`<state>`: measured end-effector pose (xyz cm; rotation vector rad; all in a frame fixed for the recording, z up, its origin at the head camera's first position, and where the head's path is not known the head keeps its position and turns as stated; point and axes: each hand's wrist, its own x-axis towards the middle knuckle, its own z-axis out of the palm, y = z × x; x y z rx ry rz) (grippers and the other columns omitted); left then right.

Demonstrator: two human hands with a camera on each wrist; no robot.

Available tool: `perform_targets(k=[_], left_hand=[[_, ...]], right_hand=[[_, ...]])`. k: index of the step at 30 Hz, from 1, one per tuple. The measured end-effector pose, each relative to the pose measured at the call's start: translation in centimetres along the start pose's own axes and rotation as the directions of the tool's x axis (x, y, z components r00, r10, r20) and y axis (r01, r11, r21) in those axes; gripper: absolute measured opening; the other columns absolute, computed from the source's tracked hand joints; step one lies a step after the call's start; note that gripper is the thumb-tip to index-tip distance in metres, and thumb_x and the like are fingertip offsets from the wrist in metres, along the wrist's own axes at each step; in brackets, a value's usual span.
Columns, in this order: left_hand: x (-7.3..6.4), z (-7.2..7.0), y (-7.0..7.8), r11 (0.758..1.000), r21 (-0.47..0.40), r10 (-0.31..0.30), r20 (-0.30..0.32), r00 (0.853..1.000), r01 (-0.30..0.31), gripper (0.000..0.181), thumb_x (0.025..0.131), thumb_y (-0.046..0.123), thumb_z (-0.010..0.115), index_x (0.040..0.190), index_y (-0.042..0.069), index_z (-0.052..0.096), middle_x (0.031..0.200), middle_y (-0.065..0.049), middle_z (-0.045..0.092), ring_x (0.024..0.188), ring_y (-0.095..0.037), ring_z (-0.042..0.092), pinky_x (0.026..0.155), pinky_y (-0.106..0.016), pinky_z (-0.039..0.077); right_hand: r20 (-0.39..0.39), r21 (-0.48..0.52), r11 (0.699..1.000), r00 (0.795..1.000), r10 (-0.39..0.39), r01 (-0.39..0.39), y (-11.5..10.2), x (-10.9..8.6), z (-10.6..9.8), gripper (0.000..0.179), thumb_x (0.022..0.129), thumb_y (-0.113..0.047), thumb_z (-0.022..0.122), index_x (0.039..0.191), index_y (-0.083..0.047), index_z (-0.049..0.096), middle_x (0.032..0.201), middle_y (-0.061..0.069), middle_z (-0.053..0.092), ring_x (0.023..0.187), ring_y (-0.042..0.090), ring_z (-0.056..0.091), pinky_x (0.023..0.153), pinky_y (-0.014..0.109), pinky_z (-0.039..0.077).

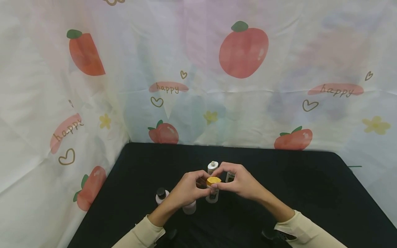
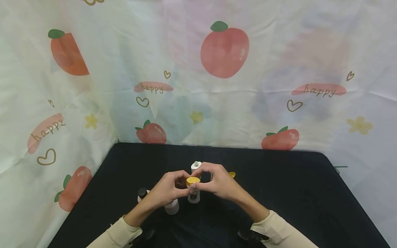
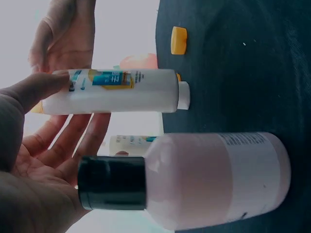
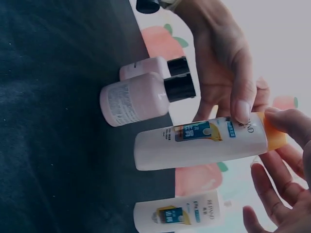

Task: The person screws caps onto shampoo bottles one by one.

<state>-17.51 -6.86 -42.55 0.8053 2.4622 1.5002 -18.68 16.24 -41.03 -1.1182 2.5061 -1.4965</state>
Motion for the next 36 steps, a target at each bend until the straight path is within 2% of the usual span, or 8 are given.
perform_targets(k=[8, 14, 20, 22, 28, 36], left_hand=[[-0.1, -0.1, -0.9, 1.000, 0.005, 0.016, 0.032, 0.999, -0.016, 0.020, 0.090, 0.022, 0.080, 0.107, 0.014, 0.073, 0.099, 0.005, 0.073, 0.091, -0.006, 0.070, 0.084, -0.024, 0.058], [-0.4, -0.1, -1.4, 0.999, 0.035, 0.012, 0.058, 0.998, -0.014, 0.018, 0.090, 0.023, 0.080, 0.104, 0.015, 0.073, 0.099, 0.005, 0.074, 0.089, -0.003, 0.070, 0.082, -0.024, 0.058], [-0.6, 0.1, -1.6, 0.999, 0.037, -0.011, 0.076, 0.997, 0.009, 0.018, 0.088, 0.018, 0.081, 0.102, 0.014, 0.072, 0.096, 0.005, 0.074, 0.086, -0.002, 0.069, 0.077, -0.021, 0.056], [-0.6, 0.1, -1.7, 0.999, 0.033, -0.021, 0.082, 0.996, 0.018, 0.017, 0.087, 0.017, 0.082, 0.101, 0.014, 0.072, 0.094, 0.004, 0.074, 0.085, -0.002, 0.068, 0.075, -0.021, 0.056], [-0.6, 0.2, -1.7, 0.999, 0.042, -0.019, 0.094, 0.995, 0.015, 0.016, 0.086, 0.016, 0.083, 0.098, 0.015, 0.072, 0.091, 0.005, 0.074, 0.082, -0.001, 0.067, 0.071, -0.020, 0.055], [-0.7, 0.4, -2.1, 0.999, 0.045, -0.009, 0.105, 0.994, 0.005, 0.016, 0.084, 0.013, 0.085, 0.095, 0.014, 0.073, 0.088, 0.006, 0.074, 0.079, 0.000, 0.067, 0.069, -0.020, 0.055]], right_hand=[[0.012, -0.013, 1.000, 1.000, 0.013, -0.013, 0.6, -0.3, 0.8, 0.021, 0.088, -0.027, 0.081, 0.108, -0.027, 0.075, 0.104, -0.012, 0.071, 0.103, 0.013, 0.063, 0.094, 0.035, 0.049], [0.041, -0.007, 1.000, 0.999, 0.016, -0.016, 1.1, -0.5, 1.2, 0.022, 0.088, -0.026, 0.081, 0.109, -0.024, 0.075, 0.104, -0.011, 0.072, 0.099, 0.015, 0.063, 0.089, 0.031, 0.050], [0.074, -0.008, 0.999, 0.996, 0.047, -0.047, 1.3, -0.7, 1.3, 0.022, 0.089, -0.031, 0.080, 0.110, -0.026, 0.074, 0.104, -0.012, 0.071, 0.098, 0.023, 0.064, 0.086, 0.032, 0.051], [0.077, -0.010, 0.999, 0.996, 0.047, -0.046, 1.4, -0.8, 1.4, 0.022, 0.089, -0.032, 0.080, 0.110, -0.026, 0.074, 0.102, -0.012, 0.070, 0.096, 0.023, 0.063, 0.084, 0.032, 0.051], [0.072, -0.034, 0.999, 0.997, 0.003, 0.000, 1.9, -0.9, 1.8, 0.023, 0.087, -0.031, 0.081, 0.109, -0.026, 0.074, 0.098, -0.012, 0.069, 0.089, 0.013, 0.061, 0.080, 0.032, 0.052], [0.073, -0.054, 0.997, 0.996, -0.051, 0.055, 1.9, -1.0, 2.1, 0.024, 0.086, -0.028, 0.083, 0.109, -0.023, 0.074, 0.095, -0.012, 0.068, 0.084, 0.019, 0.062, 0.073, 0.035, 0.054]])
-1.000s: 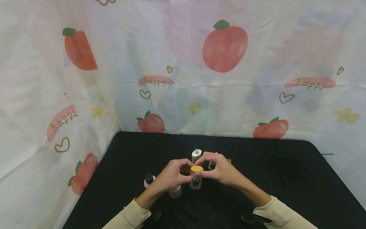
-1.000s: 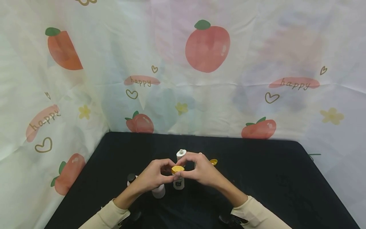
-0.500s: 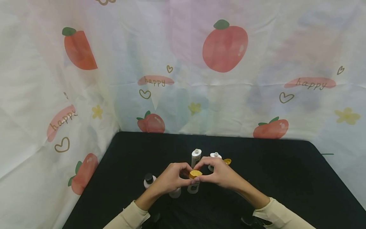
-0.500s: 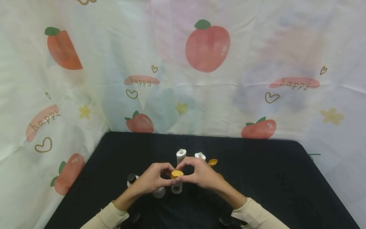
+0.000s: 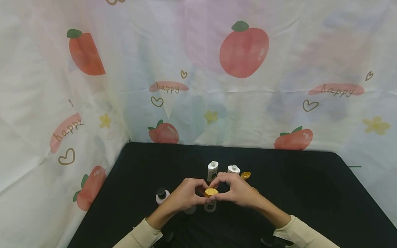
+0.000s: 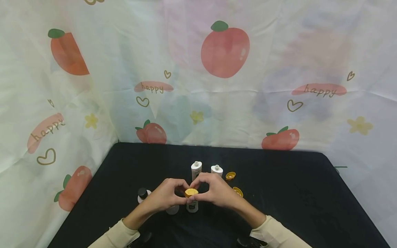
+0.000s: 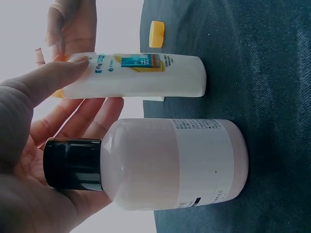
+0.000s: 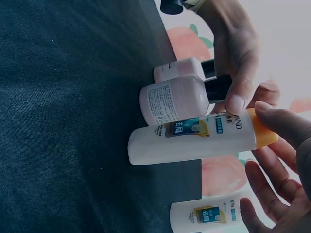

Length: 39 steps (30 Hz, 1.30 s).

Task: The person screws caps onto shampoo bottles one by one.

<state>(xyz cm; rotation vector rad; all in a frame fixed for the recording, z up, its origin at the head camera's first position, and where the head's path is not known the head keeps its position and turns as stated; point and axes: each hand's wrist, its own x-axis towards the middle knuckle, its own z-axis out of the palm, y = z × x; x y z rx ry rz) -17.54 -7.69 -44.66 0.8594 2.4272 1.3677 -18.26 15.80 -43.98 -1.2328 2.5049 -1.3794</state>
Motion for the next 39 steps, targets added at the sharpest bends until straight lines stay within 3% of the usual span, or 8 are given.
perform_targets(k=[8, 15, 23, 32, 39], left_hand=[[-0.1, 0.0, -0.1, 1.000, 0.014, 0.010, 0.001, 1.000, -0.010, 0.017, 0.083, 0.016, 0.086, 0.094, 0.014, 0.074, 0.087, 0.006, 0.074, 0.077, 0.001, 0.066, 0.069, -0.019, 0.055], [-0.2, -0.1, 0.0, 1.000, 0.021, 0.000, 0.013, 1.000, 0.000, 0.019, 0.081, 0.015, 0.088, 0.094, 0.014, 0.073, 0.086, 0.007, 0.073, 0.076, 0.001, 0.066, 0.068, -0.018, 0.055], [-0.2, -0.4, 0.1, 0.998, 0.057, 0.026, 0.056, 0.998, -0.029, 0.025, 0.082, 0.013, 0.087, 0.102, 0.013, 0.071, 0.091, 0.008, 0.072, 0.080, 0.002, 0.066, 0.074, -0.018, 0.055], [-0.1, -1.2, 0.7, 0.998, 0.060, 0.009, 0.113, 0.994, -0.016, 0.038, 0.080, 0.024, 0.089, 0.111, 0.018, 0.069, 0.096, 0.014, 0.069, 0.088, 0.001, 0.065, 0.082, -0.021, 0.054], [0.3, -2.7, 1.4, 0.998, 0.053, 0.015, 0.184, 0.983, -0.025, 0.048, 0.083, 0.030, 0.086, 0.124, 0.020, 0.065, 0.114, 0.012, 0.066, 0.104, -0.003, 0.064, 0.096, -0.029, 0.053]], right_hand=[[-0.008, -0.005, 1.000, 1.000, -0.030, 0.030, 0.0, -0.1, 0.1, 0.023, 0.086, -0.028, 0.083, 0.108, -0.022, 0.075, 0.096, -0.010, 0.069, 0.085, 0.006, 0.059, 0.075, 0.028, 0.052], [0.006, -0.018, 0.999, 0.999, -0.037, 0.037, -0.1, -0.1, 0.2, 0.024, 0.085, -0.031, 0.084, 0.107, -0.025, 0.074, 0.097, -0.013, 0.068, 0.087, 0.006, 0.059, 0.076, 0.026, 0.051], [0.039, -0.062, 0.997, 0.998, -0.049, 0.051, -0.7, 0.0, 0.0, 0.026, 0.085, -0.032, 0.084, 0.107, -0.025, 0.074, 0.101, -0.012, 0.068, 0.090, 0.005, 0.060, 0.078, 0.026, 0.052], [0.095, -0.064, 0.998, 0.995, 0.026, -0.020, -1.0, -0.1, -1.0, 0.028, 0.087, -0.037, 0.081, 0.112, -0.026, 0.072, 0.106, -0.014, 0.069, 0.095, 0.009, 0.065, 0.081, 0.032, 0.056], [0.125, -0.019, 0.999, 0.992, 0.029, -0.027, -0.5, -0.6, -2.3, 0.029, 0.089, -0.034, 0.079, 0.115, -0.023, 0.072, 0.109, -0.009, 0.070, 0.100, 0.012, 0.066, 0.084, 0.036, 0.057]])
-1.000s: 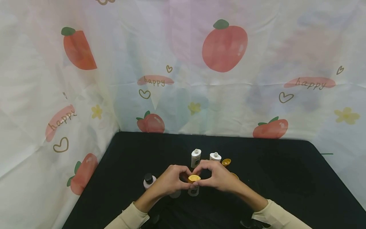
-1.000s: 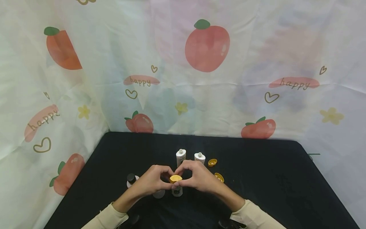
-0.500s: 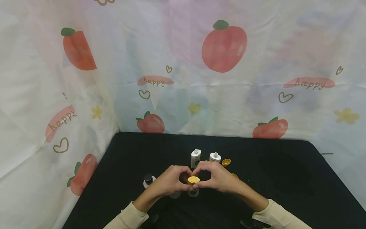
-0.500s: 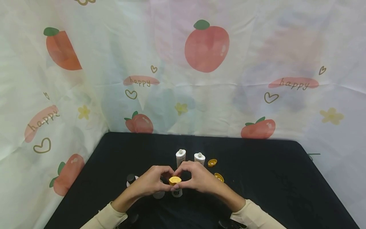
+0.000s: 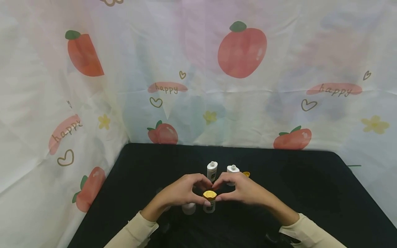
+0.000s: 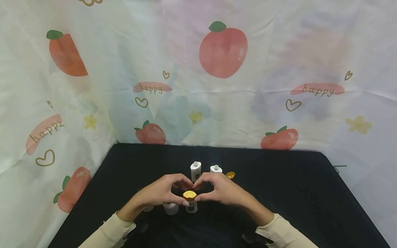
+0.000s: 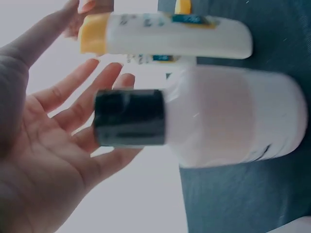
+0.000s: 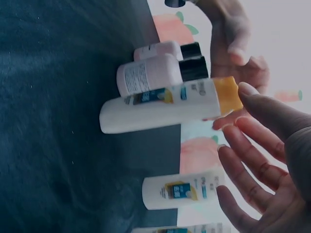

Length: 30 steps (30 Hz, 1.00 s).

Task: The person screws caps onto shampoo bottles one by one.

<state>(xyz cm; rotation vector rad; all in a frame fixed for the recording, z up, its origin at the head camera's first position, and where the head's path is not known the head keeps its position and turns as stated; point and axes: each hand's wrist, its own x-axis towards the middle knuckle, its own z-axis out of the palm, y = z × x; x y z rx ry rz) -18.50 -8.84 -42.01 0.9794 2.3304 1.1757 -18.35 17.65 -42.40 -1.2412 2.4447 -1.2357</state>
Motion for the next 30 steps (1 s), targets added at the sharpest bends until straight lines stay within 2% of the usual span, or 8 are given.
perform_targets(k=[5, 10, 13, 16, 20, 23, 30], left_hand=[[0.4, -1.4, 0.5, 0.999, -0.037, 0.020, 0.059, 0.998, -0.018, 0.050, 0.088, 0.031, 0.082, 0.132, 0.020, 0.061, 0.128, 0.005, 0.063, 0.115, -0.012, 0.063, 0.101, -0.038, 0.053], [0.7, -2.8, 0.8, 0.996, -0.089, 0.033, 0.069, 0.997, -0.027, 0.046, 0.091, 0.027, 0.079, 0.133, 0.021, 0.060, 0.129, 0.003, 0.064, 0.119, -0.018, 0.063, 0.100, -0.035, 0.053], [0.9, -3.6, 0.8, 0.996, -0.090, 0.031, 0.044, 0.999, -0.027, 0.047, 0.090, 0.026, 0.080, 0.133, 0.018, 0.060, 0.126, 0.004, 0.064, 0.117, -0.019, 0.063, 0.100, -0.039, 0.054], [1.2, -4.2, 0.7, 0.997, -0.070, 0.027, 0.013, 1.000, -0.026, 0.051, 0.090, 0.027, 0.080, 0.134, 0.012, 0.060, 0.125, -0.003, 0.065, 0.115, -0.020, 0.064, 0.099, -0.043, 0.055], [1.8, -4.9, 0.5, 0.999, -0.030, 0.028, -0.022, 0.999, -0.029, 0.053, 0.089, 0.029, 0.080, 0.134, 0.008, 0.060, 0.124, -0.010, 0.066, 0.112, -0.022, 0.065, 0.094, -0.036, 0.056], [2.2, -5.1, 0.3, 0.999, -0.010, 0.037, -0.044, 0.998, -0.038, 0.050, 0.090, 0.028, 0.080, 0.132, 0.009, 0.062, 0.122, -0.010, 0.066, 0.109, -0.020, 0.066, 0.091, -0.033, 0.057], [3.4, -5.4, 0.2, 0.998, 0.038, 0.047, -0.088, 0.995, -0.044, 0.039, 0.090, 0.026, 0.080, 0.125, 0.015, 0.065, 0.116, -0.006, 0.068, 0.101, -0.014, 0.067, 0.086, -0.034, 0.059]], right_hand=[[-0.024, 0.003, 1.000, 0.999, 0.031, -0.030, 0.3, -0.5, -1.1, 0.031, 0.090, -0.034, 0.079, 0.117, -0.023, 0.071, 0.106, -0.006, 0.073, 0.098, 0.012, 0.068, 0.081, 0.033, 0.058], [-0.063, 0.017, 0.998, 0.996, 0.069, -0.068, 0.8, -0.9, -2.4, 0.028, 0.091, -0.029, 0.078, 0.118, -0.023, 0.070, 0.101, -0.003, 0.074, 0.094, 0.015, 0.070, 0.081, 0.029, 0.057], [-0.096, 0.022, 0.997, 0.993, 0.075, -0.074, 1.2, -1.3, -3.2, 0.028, 0.092, -0.023, 0.077, 0.119, -0.019, 0.071, 0.100, -0.005, 0.073, 0.092, 0.012, 0.070, 0.082, 0.029, 0.059], [-0.146, 0.018, 0.996, 0.985, 0.089, -0.087, 1.7, -1.7, -4.0, 0.030, 0.091, -0.019, 0.078, 0.120, -0.014, 0.071, 0.098, -0.006, 0.073, 0.090, 0.011, 0.069, 0.081, 0.030, 0.059], [-0.217, -0.019, 0.990, 0.967, 0.135, -0.142, 2.4, -2.2, -4.7, 0.029, 0.089, -0.021, 0.080, 0.116, -0.013, 0.074, 0.095, -0.008, 0.071, 0.085, 0.011, 0.067, 0.076, 0.028, 0.058], [-0.247, -0.029, 0.982, 0.954, 0.172, -0.185, 3.1, -2.6, -5.1, 0.025, 0.089, -0.022, 0.080, 0.113, -0.014, 0.074, 0.093, -0.007, 0.070, 0.082, 0.012, 0.067, 0.073, 0.028, 0.059], [-0.278, -0.057, 0.968, 0.935, 0.221, -0.246, 4.8, -3.4, -5.8, 0.024, 0.090, -0.021, 0.079, 0.112, -0.012, 0.073, 0.092, -0.006, 0.070, 0.081, 0.012, 0.067, 0.073, 0.031, 0.059]])
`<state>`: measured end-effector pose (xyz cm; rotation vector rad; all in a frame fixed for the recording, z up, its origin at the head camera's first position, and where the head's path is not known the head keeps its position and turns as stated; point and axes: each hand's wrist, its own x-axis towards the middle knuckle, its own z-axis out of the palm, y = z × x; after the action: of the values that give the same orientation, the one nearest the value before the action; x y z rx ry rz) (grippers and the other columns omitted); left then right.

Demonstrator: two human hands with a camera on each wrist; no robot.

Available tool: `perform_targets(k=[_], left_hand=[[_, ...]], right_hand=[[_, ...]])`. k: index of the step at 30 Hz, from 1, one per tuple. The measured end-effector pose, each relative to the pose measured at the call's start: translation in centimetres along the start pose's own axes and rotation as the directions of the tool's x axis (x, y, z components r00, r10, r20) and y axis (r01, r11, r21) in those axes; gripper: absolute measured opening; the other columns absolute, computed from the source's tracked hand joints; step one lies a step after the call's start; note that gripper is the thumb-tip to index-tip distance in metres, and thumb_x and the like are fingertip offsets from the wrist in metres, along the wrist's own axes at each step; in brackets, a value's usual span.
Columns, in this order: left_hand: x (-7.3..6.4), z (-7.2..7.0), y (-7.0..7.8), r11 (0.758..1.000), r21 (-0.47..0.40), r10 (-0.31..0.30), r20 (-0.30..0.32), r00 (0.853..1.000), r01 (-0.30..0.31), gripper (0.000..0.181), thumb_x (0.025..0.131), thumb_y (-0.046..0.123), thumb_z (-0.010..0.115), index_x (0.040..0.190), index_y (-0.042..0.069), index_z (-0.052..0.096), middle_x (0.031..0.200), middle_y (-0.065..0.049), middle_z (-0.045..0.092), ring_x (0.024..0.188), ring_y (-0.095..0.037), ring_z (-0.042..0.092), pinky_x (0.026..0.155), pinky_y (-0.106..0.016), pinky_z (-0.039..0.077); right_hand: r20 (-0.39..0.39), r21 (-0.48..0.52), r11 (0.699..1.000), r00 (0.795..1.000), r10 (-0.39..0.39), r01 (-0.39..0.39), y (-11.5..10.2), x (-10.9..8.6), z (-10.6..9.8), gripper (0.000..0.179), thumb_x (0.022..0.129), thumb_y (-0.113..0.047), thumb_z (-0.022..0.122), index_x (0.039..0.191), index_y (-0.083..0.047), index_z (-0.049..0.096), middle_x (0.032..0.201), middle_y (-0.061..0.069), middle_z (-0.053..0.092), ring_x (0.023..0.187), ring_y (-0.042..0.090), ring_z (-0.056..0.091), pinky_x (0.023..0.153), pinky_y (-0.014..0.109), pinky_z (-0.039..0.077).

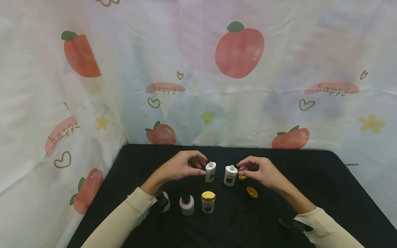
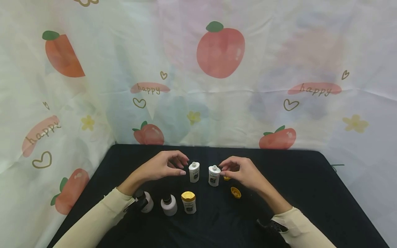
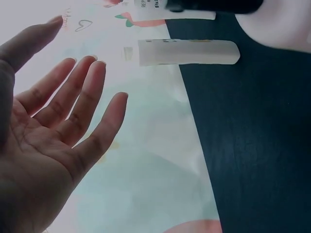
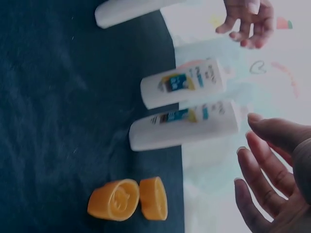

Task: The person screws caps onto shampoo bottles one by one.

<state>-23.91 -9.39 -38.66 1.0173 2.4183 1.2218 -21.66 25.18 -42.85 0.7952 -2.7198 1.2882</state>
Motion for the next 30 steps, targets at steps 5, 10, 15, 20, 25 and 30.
perform_targets(k=[5, 10, 15, 20, 25, 30], left_hand=[[0.9, 0.0, 0.0, 0.997, 0.071, -0.011, -0.019, 1.000, 0.013, 0.038, 0.089, 0.024, 0.081, 0.123, 0.016, 0.066, 0.113, -0.002, 0.070, 0.098, -0.011, 0.067, 0.081, -0.029, 0.057], [1.9, 0.1, -0.2, 0.993, 0.116, -0.015, -0.014, 1.000, 0.016, 0.039, 0.089, 0.021, 0.081, 0.123, 0.013, 0.065, 0.115, -0.008, 0.069, 0.098, -0.016, 0.068, 0.083, -0.030, 0.057], [2.7, 0.3, -0.7, 0.987, 0.154, -0.042, 0.004, 0.999, 0.041, 0.041, 0.088, 0.018, 0.082, 0.124, 0.010, 0.064, 0.117, -0.010, 0.069, 0.100, -0.020, 0.067, 0.086, -0.032, 0.056], [3.4, 0.2, -1.2, 0.983, 0.174, -0.069, 0.035, 0.997, 0.062, 0.045, 0.087, 0.019, 0.083, 0.126, 0.009, 0.063, 0.119, -0.011, 0.068, 0.103, -0.022, 0.066, 0.089, -0.034, 0.056], [4.0, 0.3, -1.5, 0.978, 0.189, -0.099, 0.073, 0.992, 0.084, 0.046, 0.087, 0.021, 0.083, 0.127, 0.009, 0.063, 0.121, -0.012, 0.067, 0.104, -0.024, 0.067, 0.089, -0.034, 0.056], [4.5, 0.5, -1.9, 0.973, 0.205, -0.125, 0.102, 0.987, 0.102, 0.047, 0.088, 0.022, 0.082, 0.128, 0.008, 0.063, 0.121, -0.013, 0.066, 0.106, -0.027, 0.068, 0.088, -0.034, 0.056]], right_hand=[[-0.003, -0.021, 1.000, 1.000, 0.004, -0.004, 1.4, 0.1, -0.1, 0.025, 0.091, -0.020, 0.079, 0.113, -0.011, 0.073, 0.097, -0.004, 0.071, 0.084, 0.010, 0.068, 0.076, 0.030, 0.059], [0.012, -0.022, 1.000, 1.000, 0.022, -0.022, 2.7, 0.1, -0.2, 0.027, 0.089, -0.017, 0.079, 0.114, -0.010, 0.072, 0.103, 0.002, 0.072, 0.088, 0.011, 0.068, 0.079, 0.031, 0.059], [0.040, -0.022, 0.999, 0.998, 0.044, -0.043, 3.6, 0.2, -0.2, 0.030, 0.089, -0.015, 0.080, 0.116, -0.006, 0.071, 0.109, 0.006, 0.072, 0.095, 0.019, 0.069, 0.084, 0.040, 0.060], [0.077, -0.001, 1.000, 0.997, 0.031, -0.032, 4.7, 0.2, -0.1, 0.030, 0.089, -0.007, 0.078, 0.118, -0.005, 0.070, 0.113, 0.006, 0.070, 0.104, 0.033, 0.068, 0.091, 0.058, 0.054], [0.118, 0.005, 1.000, 0.993, 0.014, -0.015, 5.9, 0.2, 0.0, 0.033, 0.089, -0.006, 0.078, 0.120, -0.009, 0.070, 0.117, 0.005, 0.069, 0.108, 0.032, 0.067, 0.094, 0.058, 0.053], [0.146, 0.004, 1.000, 0.989, 0.013, -0.013, 6.8, 0.2, 0.2, 0.035, 0.089, -0.008, 0.078, 0.123, -0.011, 0.070, 0.119, 0.006, 0.069, 0.110, 0.029, 0.066, 0.096, 0.058, 0.051]])
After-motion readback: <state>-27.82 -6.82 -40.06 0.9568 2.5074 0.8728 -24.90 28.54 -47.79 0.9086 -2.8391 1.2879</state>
